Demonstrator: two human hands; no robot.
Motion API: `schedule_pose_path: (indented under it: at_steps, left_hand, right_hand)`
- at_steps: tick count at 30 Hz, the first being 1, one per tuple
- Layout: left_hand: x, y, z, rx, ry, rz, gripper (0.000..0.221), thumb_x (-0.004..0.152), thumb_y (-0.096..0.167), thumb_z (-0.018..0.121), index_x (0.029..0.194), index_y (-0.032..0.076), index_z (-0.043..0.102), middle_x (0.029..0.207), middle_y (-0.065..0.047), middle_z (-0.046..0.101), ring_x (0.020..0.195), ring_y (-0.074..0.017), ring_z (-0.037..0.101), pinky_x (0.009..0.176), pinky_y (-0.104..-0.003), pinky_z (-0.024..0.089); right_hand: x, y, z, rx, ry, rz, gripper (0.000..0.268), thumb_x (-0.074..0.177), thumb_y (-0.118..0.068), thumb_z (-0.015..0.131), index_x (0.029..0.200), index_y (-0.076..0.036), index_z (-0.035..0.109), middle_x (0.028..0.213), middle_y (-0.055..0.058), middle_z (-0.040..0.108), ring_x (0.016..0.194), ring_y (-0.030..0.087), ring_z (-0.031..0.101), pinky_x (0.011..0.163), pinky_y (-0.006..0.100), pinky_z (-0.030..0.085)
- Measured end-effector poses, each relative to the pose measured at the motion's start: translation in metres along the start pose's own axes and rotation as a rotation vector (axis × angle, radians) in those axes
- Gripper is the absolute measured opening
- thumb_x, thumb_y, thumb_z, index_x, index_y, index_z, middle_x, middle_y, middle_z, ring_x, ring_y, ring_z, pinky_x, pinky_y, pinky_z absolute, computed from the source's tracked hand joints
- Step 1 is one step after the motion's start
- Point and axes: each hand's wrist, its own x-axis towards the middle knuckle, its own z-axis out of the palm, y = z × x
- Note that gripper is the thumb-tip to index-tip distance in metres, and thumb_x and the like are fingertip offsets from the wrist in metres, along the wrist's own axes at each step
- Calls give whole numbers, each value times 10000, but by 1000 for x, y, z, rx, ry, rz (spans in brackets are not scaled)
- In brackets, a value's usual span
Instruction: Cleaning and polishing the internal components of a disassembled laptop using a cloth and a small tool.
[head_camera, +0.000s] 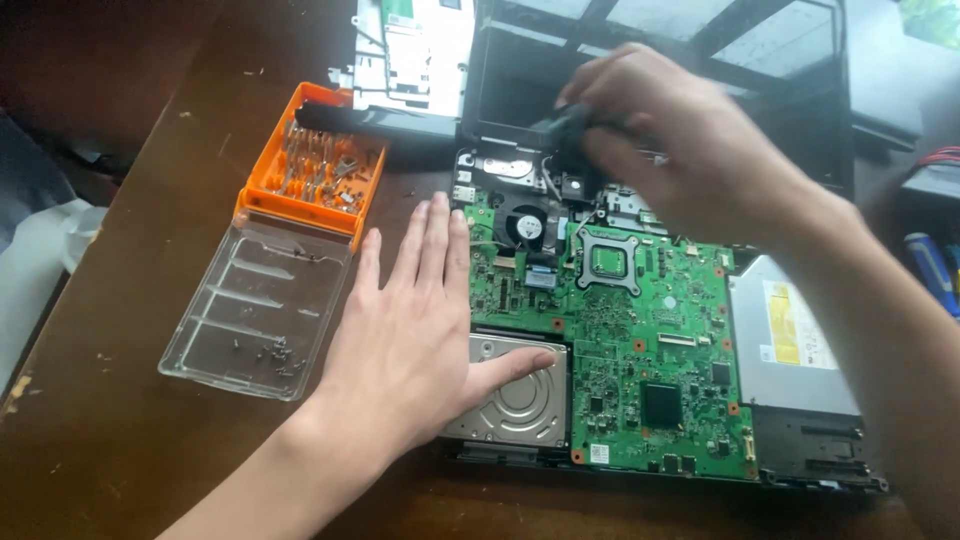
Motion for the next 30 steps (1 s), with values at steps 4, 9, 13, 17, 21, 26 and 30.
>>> schedule_pose_path:
  at_steps: [4,9,13,17,21,26,30]
  left_hand:
    - [1,0,0,4,0,7,1384,889,1118,151,1599,-69,119,1678,-254,122,1553,-335,138,1182,-571,167]
    - [2,1,-4,12,-26,6,1382,876,1110,178,1597,-69,148,1680,-246,156,1550,-327,175,1175,-564,201]
    - [1,0,-3,19,-20,8,1394,875,1119,190,1601,-69,137,1684,-244,143,1548,-325,172,1180,-559,187]
    - [2,0,-4,23,-18,6,1390,878,1121,178,1599,-68,144,1682,-239,152,1546,-320,180,1181,-557,183]
    - [3,0,-6,22,-24,-4,1394,860,1118,197,1591,-70,180,1680,-238,187,1547,-315,204,1184,-553,202]
    - [2,0,-2,28,-20,0,1392,870,1121,173,1592,-69,161,1683,-238,160,1552,-313,179,1190,-555,178]
    - [3,0,-3,52,-14,-2,1386,866,1117,153,1589,-66,167,1685,-240,155,1566,-308,154,1194,-553,179]
  right_hand:
    - [-18,-2,1,150,-133,356,154,1013,-57,536,1155,-21,487,1203,263,660,965,380,767,776,436,697]
    - [-29,-17,16,70,-235,185,199,882,-143,741,1081,-150,735,1055,26,811,923,179,781,894,308,657]
    - [-29,-17,27,-34,-220,-7,204,952,-174,675,1113,-82,759,1162,92,701,967,261,716,913,384,617]
    - [-15,-14,24,-147,-69,-21,206,957,-113,698,1088,38,748,1181,178,632,920,316,698,880,393,632]
    - [1,-12,33,-17,-48,-56,153,954,-118,705,1038,-8,770,1118,134,656,923,275,666,799,395,619]
    - [13,-7,54,-212,34,-211,150,995,-74,676,1047,-6,799,1074,134,658,904,281,680,845,432,629]
    - [18,-16,49,-63,-45,-94,144,989,-84,650,1001,10,758,1069,125,618,882,315,654,790,448,567]
